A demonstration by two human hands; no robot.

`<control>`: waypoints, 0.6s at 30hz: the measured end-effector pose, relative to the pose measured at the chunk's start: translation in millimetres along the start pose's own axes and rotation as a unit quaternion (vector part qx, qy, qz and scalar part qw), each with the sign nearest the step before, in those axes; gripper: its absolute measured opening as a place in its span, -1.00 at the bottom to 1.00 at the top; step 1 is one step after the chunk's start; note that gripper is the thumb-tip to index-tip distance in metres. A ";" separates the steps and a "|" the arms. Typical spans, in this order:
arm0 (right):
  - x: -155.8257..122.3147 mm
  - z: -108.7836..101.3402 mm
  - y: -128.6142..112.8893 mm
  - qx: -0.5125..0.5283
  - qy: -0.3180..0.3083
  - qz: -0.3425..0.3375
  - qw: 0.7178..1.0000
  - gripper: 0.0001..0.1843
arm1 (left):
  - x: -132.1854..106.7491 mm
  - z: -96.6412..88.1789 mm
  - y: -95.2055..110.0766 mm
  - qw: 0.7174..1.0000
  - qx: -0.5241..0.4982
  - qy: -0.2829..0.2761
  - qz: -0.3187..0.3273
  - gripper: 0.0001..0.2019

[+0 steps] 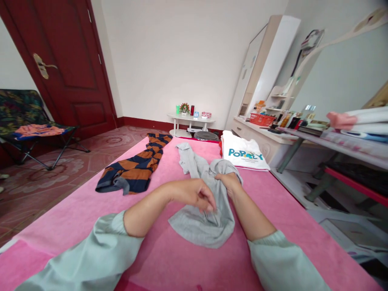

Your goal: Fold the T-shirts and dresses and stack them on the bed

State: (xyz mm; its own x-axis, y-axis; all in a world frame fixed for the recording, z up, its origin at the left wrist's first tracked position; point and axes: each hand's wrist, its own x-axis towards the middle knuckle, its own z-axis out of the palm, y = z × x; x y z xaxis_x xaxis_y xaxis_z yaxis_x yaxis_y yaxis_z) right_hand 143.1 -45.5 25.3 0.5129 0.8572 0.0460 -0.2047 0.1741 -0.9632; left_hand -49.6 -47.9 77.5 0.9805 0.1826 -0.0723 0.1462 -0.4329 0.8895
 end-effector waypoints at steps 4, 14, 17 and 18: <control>-10.9 5.8 -42.6 0.050 -0.111 0.115 0.986 -0.60 | -6.5 -36.4 -25.8 0.904 0.183 0.387 0.001 -0.73; -33.9 2.9 -92.6 -0.015 -0.257 -0.010 0.966 -0.51 | -20.6 -36.1 -8.5 0.964 -0.085 0.226 0.113 -0.44; -12.3 3.3 -73.8 -0.155 -0.102 -0.116 0.976 -0.26 | -12.4 -33.6 -11.3 0.934 -0.174 0.307 0.045 -0.59; -5.4 2.5 -67.8 -0.202 -0.046 -0.148 0.967 -0.21 | -10.4 -37.1 -15.5 0.893 -0.217 0.391 0.041 -0.63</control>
State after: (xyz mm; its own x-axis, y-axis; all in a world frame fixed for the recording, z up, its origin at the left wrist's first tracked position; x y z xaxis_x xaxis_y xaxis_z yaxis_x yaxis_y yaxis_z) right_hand 152.1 -60.7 91.0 0.4183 0.8416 0.3416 0.2912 0.2319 -0.9281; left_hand -66.9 -10.3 81.2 0.5686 0.8010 0.1871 -0.1522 -0.1211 0.9809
